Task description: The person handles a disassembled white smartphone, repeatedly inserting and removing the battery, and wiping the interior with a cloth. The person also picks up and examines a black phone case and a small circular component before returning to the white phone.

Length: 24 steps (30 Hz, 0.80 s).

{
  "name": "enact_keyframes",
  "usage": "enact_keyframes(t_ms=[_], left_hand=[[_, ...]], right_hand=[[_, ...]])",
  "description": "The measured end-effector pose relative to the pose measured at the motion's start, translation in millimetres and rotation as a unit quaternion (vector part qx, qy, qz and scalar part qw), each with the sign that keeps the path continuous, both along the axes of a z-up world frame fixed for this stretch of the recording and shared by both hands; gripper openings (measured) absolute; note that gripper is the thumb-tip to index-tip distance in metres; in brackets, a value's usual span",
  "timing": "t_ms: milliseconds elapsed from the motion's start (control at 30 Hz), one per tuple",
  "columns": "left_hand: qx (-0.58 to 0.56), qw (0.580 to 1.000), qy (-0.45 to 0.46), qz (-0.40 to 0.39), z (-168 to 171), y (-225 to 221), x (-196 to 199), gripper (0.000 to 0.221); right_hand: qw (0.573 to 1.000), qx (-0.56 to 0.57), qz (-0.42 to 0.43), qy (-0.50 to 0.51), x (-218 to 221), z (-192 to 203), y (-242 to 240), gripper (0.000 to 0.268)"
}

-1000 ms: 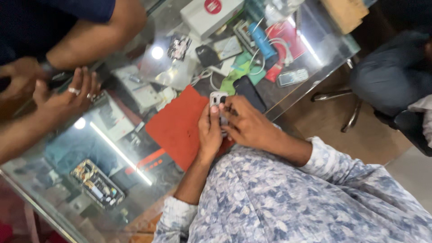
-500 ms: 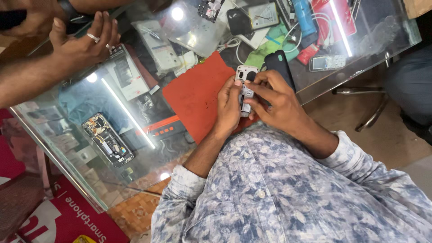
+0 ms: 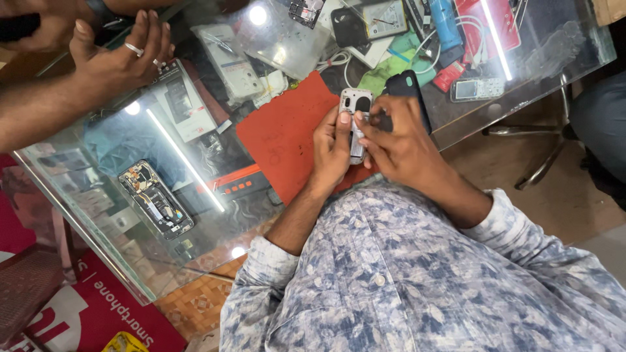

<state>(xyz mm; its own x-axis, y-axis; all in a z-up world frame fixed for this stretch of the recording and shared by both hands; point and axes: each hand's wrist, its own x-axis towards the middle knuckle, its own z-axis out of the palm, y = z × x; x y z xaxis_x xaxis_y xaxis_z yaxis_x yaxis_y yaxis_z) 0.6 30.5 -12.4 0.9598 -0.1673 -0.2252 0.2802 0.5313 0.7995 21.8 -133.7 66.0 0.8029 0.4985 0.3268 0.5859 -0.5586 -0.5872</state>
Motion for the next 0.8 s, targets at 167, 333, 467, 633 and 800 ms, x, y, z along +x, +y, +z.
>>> enact_keyframes(t_ms=[167,333,467,633,800], left_hand=[[-0.084,0.995,0.046,0.035,-4,6,6,0.06],[-0.131,0.991,-0.007,-0.004,6,14,9,0.081],[-0.13,0.991,0.007,-0.002,7,16,11,0.073],[-0.103,0.995,0.011,0.013,7,13,14,0.05],[-0.032,0.999,0.012,0.024,14,11,11,0.034]], right_hand=[[0.986,0.056,-0.117,0.109,-1,-1,-25,0.043],[0.971,-0.114,-0.198,0.068,-5,-5,-33,0.057],[0.96,-0.157,-0.216,0.081,-2,-12,-29,0.06],[0.961,-0.12,-0.217,0.119,5,-8,-32,0.056],[0.967,-0.096,-0.205,0.117,6,-6,-31,0.056]])
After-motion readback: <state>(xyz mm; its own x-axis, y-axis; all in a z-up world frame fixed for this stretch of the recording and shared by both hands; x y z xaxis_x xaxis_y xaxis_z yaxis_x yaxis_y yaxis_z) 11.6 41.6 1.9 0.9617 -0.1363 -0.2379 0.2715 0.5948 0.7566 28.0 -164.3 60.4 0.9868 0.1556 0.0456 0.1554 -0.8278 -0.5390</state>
